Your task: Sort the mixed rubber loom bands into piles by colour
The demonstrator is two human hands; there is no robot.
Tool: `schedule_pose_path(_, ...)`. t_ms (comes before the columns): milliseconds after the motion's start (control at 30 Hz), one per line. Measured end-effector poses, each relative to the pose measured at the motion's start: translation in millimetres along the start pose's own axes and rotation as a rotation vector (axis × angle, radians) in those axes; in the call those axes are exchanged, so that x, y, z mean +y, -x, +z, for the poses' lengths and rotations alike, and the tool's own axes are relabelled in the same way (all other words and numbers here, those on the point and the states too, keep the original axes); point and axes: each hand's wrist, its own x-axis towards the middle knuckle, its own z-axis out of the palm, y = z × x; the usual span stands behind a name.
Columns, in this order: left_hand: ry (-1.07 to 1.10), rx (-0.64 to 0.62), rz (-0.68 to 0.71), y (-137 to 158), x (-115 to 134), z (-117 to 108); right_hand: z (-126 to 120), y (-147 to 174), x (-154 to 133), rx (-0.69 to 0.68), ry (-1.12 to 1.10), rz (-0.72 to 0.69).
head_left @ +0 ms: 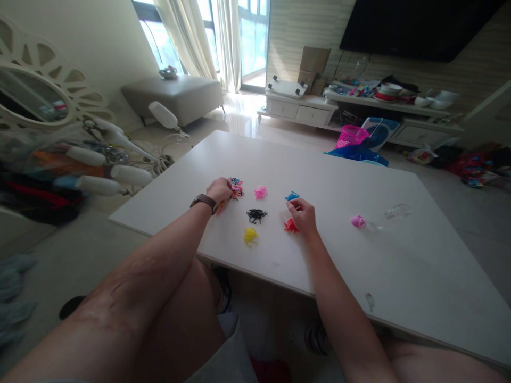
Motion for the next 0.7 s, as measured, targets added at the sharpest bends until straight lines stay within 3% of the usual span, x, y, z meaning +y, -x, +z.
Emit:
schedule_pose_path(300, 0.260, 0.154, -0.028, -11, 2, -7, 0, 0, 3, 0.001, 0.008, -0.004)
schedule_pose_path(700, 0.492, 0.151, -0.083, -14, -1, -4, -1, 0, 3, 0.002, 0.013, -0.009)
